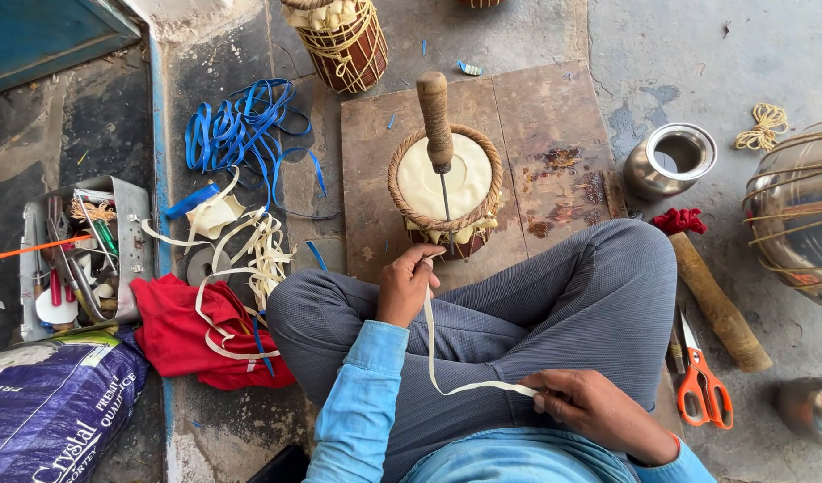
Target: The person sits cross-legged on the floor and repairs a small drum by threading a white strap through holes in the drumhead. They use a pointed tool to guide the strap and a hammer to tap it into place, then cut the strap with scissors.
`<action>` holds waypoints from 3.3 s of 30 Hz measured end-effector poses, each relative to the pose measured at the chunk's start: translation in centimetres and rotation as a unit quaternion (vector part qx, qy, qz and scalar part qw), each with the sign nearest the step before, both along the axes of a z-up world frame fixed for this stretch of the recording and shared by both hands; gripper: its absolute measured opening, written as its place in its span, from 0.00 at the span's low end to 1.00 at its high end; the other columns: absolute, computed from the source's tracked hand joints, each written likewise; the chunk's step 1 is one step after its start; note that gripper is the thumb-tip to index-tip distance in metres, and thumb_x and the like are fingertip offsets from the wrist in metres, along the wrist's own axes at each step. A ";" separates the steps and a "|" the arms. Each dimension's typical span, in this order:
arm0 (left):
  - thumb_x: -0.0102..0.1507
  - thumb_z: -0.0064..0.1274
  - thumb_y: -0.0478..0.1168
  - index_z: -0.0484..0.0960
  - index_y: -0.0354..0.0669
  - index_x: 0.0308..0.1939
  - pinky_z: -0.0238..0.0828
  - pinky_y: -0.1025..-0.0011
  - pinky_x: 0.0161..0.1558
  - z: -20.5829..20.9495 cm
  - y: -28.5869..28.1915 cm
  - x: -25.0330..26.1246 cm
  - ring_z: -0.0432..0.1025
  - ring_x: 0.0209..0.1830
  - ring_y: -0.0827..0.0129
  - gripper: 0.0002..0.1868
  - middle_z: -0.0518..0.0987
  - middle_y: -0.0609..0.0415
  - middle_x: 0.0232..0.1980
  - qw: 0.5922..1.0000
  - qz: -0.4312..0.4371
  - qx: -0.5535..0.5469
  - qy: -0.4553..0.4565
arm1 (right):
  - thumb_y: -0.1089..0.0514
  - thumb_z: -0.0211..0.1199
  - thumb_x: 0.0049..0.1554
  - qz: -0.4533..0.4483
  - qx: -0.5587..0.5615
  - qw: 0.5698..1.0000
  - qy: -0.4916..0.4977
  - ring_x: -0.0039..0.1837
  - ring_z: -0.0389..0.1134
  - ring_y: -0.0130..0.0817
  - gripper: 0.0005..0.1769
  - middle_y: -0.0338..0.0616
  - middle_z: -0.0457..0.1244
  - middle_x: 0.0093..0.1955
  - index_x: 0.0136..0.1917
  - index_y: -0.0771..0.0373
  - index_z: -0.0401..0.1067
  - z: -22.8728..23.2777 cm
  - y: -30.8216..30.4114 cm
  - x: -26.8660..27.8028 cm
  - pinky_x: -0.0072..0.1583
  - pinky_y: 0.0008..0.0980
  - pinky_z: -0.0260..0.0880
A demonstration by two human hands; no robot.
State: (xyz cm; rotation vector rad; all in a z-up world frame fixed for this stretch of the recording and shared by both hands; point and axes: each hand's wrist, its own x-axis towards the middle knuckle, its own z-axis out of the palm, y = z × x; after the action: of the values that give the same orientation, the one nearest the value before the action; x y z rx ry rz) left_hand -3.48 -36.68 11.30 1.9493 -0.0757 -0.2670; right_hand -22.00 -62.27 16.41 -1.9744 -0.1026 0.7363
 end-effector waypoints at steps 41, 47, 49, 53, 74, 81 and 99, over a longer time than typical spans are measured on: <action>0.60 0.68 0.46 0.82 0.48 0.42 0.70 0.58 0.52 -1.6 -1.3 -0.2 0.73 0.50 0.55 0.13 0.79 0.49 0.46 0.953 0.034 0.213 -0.215 | 0.58 0.59 0.66 -0.222 0.530 0.800 -0.173 0.33 0.56 0.22 0.17 0.37 0.56 0.38 0.66 0.63 0.64 5.3 8.6 30.4 0.32 0.22 0.53; 0.56 0.67 0.41 0.76 0.65 0.63 0.54 0.47 0.65 2.5 -1.1 1.4 0.60 0.70 0.56 0.32 0.67 0.53 0.70 0.838 -0.051 0.299 -0.453 | 0.53 0.57 0.70 -0.238 0.338 0.843 -0.344 0.38 0.60 0.23 0.26 0.38 0.60 0.43 0.76 0.60 0.55 6.1 10.1 29.2 0.40 0.24 0.62; 0.57 0.66 0.40 0.75 0.67 0.68 0.54 0.49 0.66 2.9 -0.9 2.0 0.59 0.73 0.58 0.35 0.67 0.55 0.73 0.832 -0.095 0.288 -0.465 | 0.51 0.56 0.72 -0.242 0.241 0.840 -0.422 0.41 0.61 0.22 0.31 0.37 0.60 0.46 0.81 0.60 0.49 6.1 10.7 27.9 0.42 0.24 0.64; 0.60 0.64 0.46 0.73 0.64 0.69 0.54 0.48 0.67 1.6 -1.4 2.4 0.58 0.73 0.59 0.33 0.67 0.57 0.70 0.873 -0.092 0.197 -0.436 | 0.50 0.56 0.71 -0.273 0.235 0.830 -0.426 0.39 0.58 0.21 0.32 0.35 0.60 0.44 0.82 0.58 0.51 5.5 11.8 27.9 0.40 0.23 0.60; 0.62 0.63 0.39 0.72 0.54 0.66 0.63 0.55 0.63 1.3 -1.1 2.0 0.66 0.66 0.54 0.29 0.70 0.50 0.67 0.888 -0.005 0.083 -0.453 | 0.55 0.71 0.52 0.325 -0.025 0.923 -0.203 0.53 0.70 0.49 0.20 0.46 0.69 0.49 0.58 0.58 0.76 3.5 5.2 14.2 0.53 0.45 0.69; 0.65 0.61 0.46 0.82 0.46 0.43 0.75 0.68 0.41 -6.4 -2.3 -0.4 0.78 0.39 0.65 0.10 0.82 0.53 0.42 0.990 0.013 -0.004 -0.138 | 0.56 0.68 0.55 -0.084 -0.109 0.904 -0.404 0.54 0.70 0.35 0.08 0.40 0.68 0.49 0.48 0.55 0.76 4.5 3.7 16.4 0.54 0.37 0.71; 0.68 0.57 0.47 0.80 0.36 0.49 0.67 0.75 0.29 -5.3 -3.0 -1.8 0.70 0.26 0.76 0.16 0.76 0.58 0.29 0.940 -0.043 -0.338 0.025 | 0.57 0.62 0.57 -0.129 0.140 0.911 -0.365 0.49 0.68 0.25 0.07 0.35 0.69 0.48 0.50 0.58 0.73 3.7 4.7 22.1 0.51 0.29 0.69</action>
State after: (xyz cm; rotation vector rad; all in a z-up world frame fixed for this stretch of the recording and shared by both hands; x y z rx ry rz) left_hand -5.24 -39.72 6.03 1.2553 -0.1933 -0.2996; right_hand 0.15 -57.57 20.11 -1.8383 -0.3648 -0.2095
